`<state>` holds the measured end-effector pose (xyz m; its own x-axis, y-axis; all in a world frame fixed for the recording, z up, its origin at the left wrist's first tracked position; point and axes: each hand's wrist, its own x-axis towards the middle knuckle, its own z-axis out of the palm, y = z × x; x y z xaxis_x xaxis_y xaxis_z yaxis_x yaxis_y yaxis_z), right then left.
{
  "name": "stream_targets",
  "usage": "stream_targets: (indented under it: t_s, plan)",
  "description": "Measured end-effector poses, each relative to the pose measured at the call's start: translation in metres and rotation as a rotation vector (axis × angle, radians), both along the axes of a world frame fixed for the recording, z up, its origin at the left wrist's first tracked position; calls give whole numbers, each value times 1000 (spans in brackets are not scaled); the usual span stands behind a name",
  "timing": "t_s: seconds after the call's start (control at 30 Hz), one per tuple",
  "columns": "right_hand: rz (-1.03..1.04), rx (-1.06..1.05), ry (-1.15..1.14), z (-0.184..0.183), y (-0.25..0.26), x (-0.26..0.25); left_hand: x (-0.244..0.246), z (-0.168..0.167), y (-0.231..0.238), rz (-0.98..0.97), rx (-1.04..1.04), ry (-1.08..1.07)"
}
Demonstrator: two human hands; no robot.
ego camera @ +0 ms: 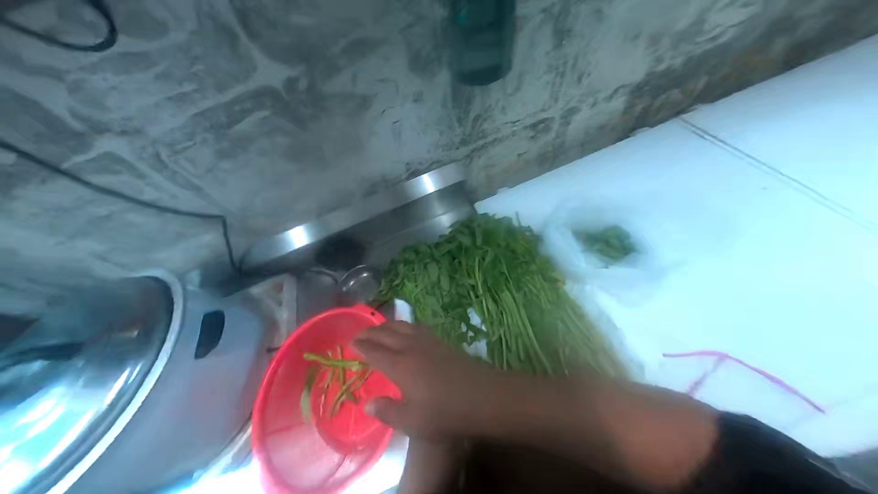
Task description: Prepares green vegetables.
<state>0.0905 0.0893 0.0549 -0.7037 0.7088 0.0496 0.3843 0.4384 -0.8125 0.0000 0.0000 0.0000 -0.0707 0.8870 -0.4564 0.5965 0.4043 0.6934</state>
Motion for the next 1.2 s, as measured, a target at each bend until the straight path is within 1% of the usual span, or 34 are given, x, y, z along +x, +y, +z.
stream_targets:
  t_s: [0.07,0.1,0.13,0.17,0.2,0.23,0.27,0.3,0.33,0.37,0.4,0.43,0.47,0.5,0.53,0.57,0.6,0.67,0.7,0.73,0.77,0.83,0.87,0.9,0.93,0.97,1.0,1.03,1.1,1.13,1.2]
  plan:
    - [-171,-120,52,-34,-3,30,-13,-31,-4,-70,266,10]
    - [-222,-233,104,-52,-4,46,-13,-28,-1,-111,273,53]
    - [-239,-396,204,-68,-8,61,-13,-29,4,-163,313,109]
    - [-243,-575,351,-80,-14,73,-9,-30,9,-206,388,129]
    - [-230,-724,498,-89,-21,81,-2,-30,15,-244,488,105]
    - [-210,-812,628,-95,-26,88,8,-30,25,-280,586,32]
    - [-218,-854,747,-96,-30,93,21,-28,36,-324,662,-51]
    - [-273,-869,850,-93,-31,98,36,-25,48,-369,719,-74]
    - [-375,-881,916,-89,-30,105,52,-23,59,-425,768,-10]
    - [-503,-894,952,-83,-28,114,69,-20,70,-498,804,129]
    - [-618,-907,987,-79,-24,123,86,-16,80,-571,819,263]
    - [-694,-918,1022,-77,-21,133,102,-11,89,-636,801,348]
    - [-749,-938,1080,-77,-20,143,116,-5,95,-699,741,372]
    - [-774,-953,1147,-80,-19,152,127,1,101,-758,651,353]
    - [-788,-962,1205,-84,-18,163,135,5,107,-804,550,288]
    - [-811,-954,1249,-88,-17,173,139,7,114,-817,471,177]
    - [-852,-933,1270,-92,-15,185,140,9,121,-782,415,39]
    - [-1006,-810,1209,-90,-8,210,131,13,131,-642,362,-189]
    - [-1077,-693,1125,-86,-3,224,124,14,136,-555,338,-209]
    - [-1127,-549,1021,-81,4,239,115,11,142,-468,333,-173]
    - [-1169,-382,923,-75,12,253,105,2,150,-399,328,-89]
    - [-1181,-70,786,-73,33,277,84,-29,163,-288,265,108]
    - [-1183,26,690,-76,48,287,76,-46,166,-259,193,201]
    - [-1185,47,530,-82,62,296,71,-61,165,-244,104,282]
    - [-1162,-14,332,-90,75,305,69,-75,163,-253,3,350]
    - [-1114,-118,133,-101,87,313,70,-87,157,-268,-89,399]
    - [-1066,-194,-29,-115,96,317,72,-96,151,-277,-159,427]
    - [-1042,-208,-135,-126,101,318,74,-103,146,-284,-204,442]
    - [-1060,-131,-220,-132,98,311,78,-110,141,-285,-217,426]
    - [-1073,-91,-239,-132,94,307,77,-112,140,-274,-202,384]
    - [-1069,-43,-272,-141,88,304,74,-112,138,-184,-153,219]
